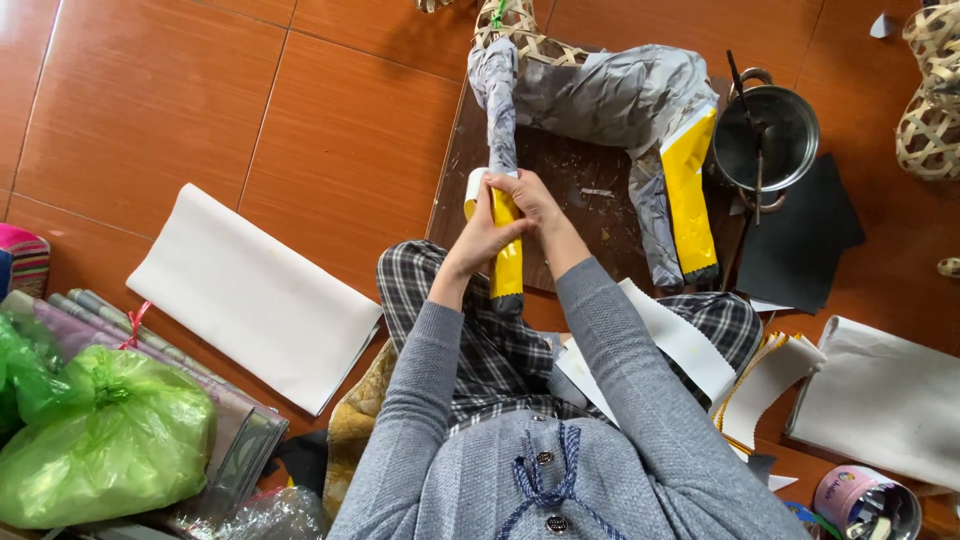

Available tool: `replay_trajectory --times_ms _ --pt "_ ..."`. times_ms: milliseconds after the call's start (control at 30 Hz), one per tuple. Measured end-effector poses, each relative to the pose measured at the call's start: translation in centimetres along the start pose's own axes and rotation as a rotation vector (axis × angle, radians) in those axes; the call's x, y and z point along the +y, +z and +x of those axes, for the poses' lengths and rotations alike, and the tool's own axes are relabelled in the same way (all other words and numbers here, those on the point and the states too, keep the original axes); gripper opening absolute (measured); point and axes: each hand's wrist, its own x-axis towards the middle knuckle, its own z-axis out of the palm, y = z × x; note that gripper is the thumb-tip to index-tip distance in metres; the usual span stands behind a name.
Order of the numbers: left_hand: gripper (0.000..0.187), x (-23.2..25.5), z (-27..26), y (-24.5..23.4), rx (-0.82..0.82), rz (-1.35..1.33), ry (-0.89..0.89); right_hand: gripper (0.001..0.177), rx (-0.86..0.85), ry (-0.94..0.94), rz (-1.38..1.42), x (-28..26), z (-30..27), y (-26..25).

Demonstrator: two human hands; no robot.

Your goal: Cutting and applying decorative strips to a giraffe-shaped model.

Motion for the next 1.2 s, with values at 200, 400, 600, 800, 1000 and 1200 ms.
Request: replay_trajectory --times_ms 200,400,600,800,1000,1200 --pt "0.115 2.1 -0.6 -0.5 0.017 0.480 -0.120 0.033 0.045 -0.023 0.203 1.4 1.1 0.4" --pt "0.080 5.8 4.2 -2.1 0.733 0.384 0.368 0.071 0.106 -0.349 -0.297 -4.1 -9.1 4.9" --pt "0.095 5.0 8.2 1.0 0.299 0.497 0.365 0.027 0.313 -1.017 -0.889 0.9 -1.8 -0.8" --pt "0.068 -6.8 10.5 -2.7 0.530 0.378 0.101 0.017 0.514 -0.443 -0.070 2.2 2.9 -3.2" --pt "0.080 -6.4 9.8 -1.2 0.309 0.598 -0.315 0.042 0.288 -0.216 0.413 1.3 -0.4 -2.8" --pt "0.065 -6.6 10.6 -1.3 0.368 0.701 -0.403 0.054 0.459 -0.456 -0.208 4.8 2.7 -4.9"
